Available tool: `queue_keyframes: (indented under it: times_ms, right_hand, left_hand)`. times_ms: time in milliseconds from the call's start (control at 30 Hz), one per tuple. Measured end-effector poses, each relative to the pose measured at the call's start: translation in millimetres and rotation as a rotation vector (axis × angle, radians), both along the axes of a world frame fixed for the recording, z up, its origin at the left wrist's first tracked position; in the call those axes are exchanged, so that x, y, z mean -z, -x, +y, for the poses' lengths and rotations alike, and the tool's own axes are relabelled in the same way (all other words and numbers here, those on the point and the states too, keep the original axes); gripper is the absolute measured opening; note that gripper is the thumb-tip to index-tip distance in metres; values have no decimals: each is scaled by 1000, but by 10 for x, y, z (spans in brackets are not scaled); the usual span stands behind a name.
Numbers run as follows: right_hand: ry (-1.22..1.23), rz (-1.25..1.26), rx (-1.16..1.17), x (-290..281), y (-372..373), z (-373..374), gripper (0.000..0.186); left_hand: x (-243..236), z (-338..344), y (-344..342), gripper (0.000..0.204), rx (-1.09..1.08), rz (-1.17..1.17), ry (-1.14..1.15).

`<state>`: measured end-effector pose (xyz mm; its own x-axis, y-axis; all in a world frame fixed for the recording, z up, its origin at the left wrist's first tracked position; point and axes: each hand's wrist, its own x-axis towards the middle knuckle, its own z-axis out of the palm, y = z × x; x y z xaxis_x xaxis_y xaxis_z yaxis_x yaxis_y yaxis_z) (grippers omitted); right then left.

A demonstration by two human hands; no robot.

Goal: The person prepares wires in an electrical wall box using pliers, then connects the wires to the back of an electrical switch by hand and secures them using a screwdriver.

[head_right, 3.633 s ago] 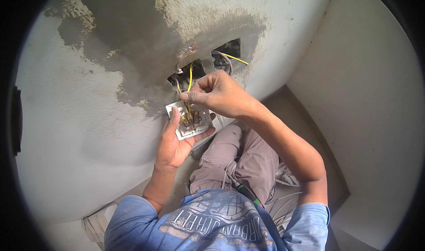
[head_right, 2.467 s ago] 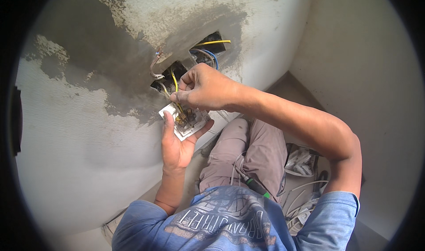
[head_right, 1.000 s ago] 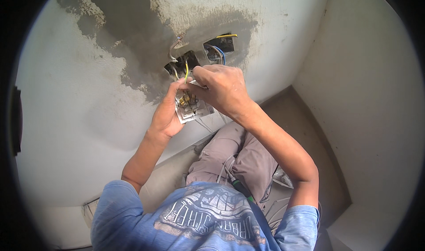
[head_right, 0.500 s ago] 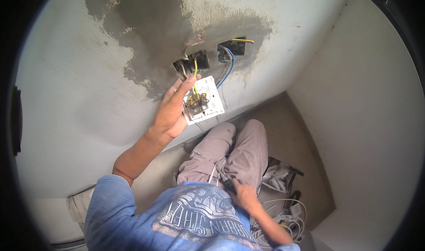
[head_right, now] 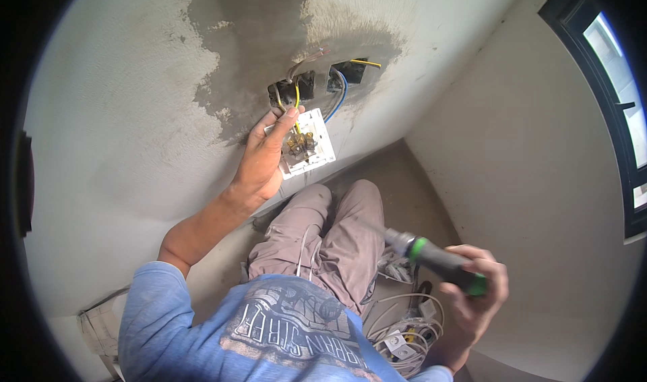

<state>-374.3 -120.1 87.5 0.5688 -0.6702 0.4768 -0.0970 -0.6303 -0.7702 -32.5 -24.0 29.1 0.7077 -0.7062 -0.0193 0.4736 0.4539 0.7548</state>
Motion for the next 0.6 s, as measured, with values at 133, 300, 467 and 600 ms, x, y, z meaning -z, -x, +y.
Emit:
queue_keyframes:
  times_ms: [133, 300, 467, 600]
  right_hand:
    - [292, -292, 124, -460, -221, -77, 67]
    - [482, -309, -61, -567, -735, -85, 56]
    - [528, -218, -253, -628, -948, -71, 54]
    - [588, -175, -279, -731, -1061, -39, 53]
  left_hand:
    - [-7, -31, 40, 11, -30, -1, 30]
    - [12, 20, -2, 23, -15, 24, -31]
    - [-3, 50, -27, 29, 20, 69, -70]
    - [-7, 53, -17, 30, 30, 67, -58]
